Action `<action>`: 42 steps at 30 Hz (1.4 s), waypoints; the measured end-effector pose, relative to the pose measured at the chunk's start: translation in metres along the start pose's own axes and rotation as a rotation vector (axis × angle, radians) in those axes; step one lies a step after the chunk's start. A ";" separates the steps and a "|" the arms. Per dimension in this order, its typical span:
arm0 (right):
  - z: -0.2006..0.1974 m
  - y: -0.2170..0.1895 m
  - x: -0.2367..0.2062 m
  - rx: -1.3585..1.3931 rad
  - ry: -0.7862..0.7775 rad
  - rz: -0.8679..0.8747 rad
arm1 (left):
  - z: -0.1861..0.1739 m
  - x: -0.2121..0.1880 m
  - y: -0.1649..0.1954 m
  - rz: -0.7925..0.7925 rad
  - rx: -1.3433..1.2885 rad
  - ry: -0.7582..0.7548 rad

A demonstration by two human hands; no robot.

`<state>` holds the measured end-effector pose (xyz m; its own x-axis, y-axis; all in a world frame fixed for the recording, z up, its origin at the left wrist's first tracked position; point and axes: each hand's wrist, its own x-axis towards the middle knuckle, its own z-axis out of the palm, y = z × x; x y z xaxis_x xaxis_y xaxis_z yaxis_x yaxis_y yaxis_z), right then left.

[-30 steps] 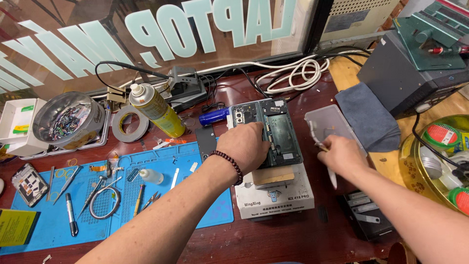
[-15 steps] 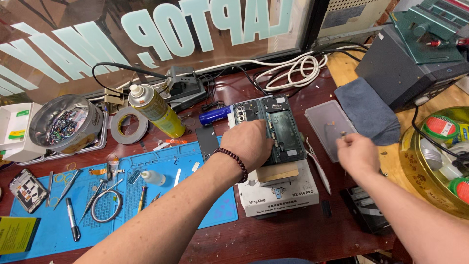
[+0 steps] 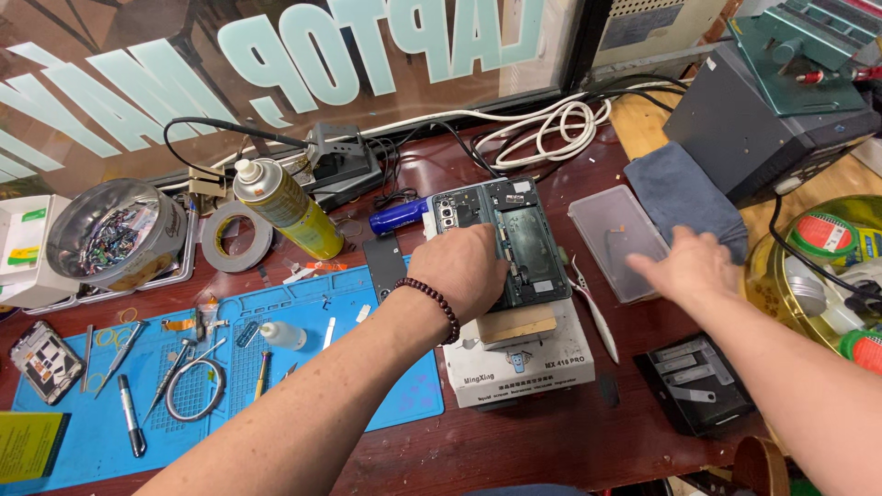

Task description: The person uses a small brush to clean the interior of a disassembled smartphone, then sprays a cleaning agent onto the brush and continues cleaning various internal components and connectors.

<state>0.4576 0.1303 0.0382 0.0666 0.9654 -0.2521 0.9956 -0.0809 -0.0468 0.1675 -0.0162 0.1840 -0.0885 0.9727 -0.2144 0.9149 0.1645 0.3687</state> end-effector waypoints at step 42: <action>-0.086 0.012 -0.094 1.738 -0.337 -0.025 | 0.072 0.038 0.138 -0.100 -0.672 0.010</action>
<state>0.4690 0.0599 0.1440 -0.1845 0.9003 -0.3944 -0.2316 -0.4298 -0.8727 0.3192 0.0318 0.1613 -0.1661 0.9486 -0.2693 0.4590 0.3161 0.8303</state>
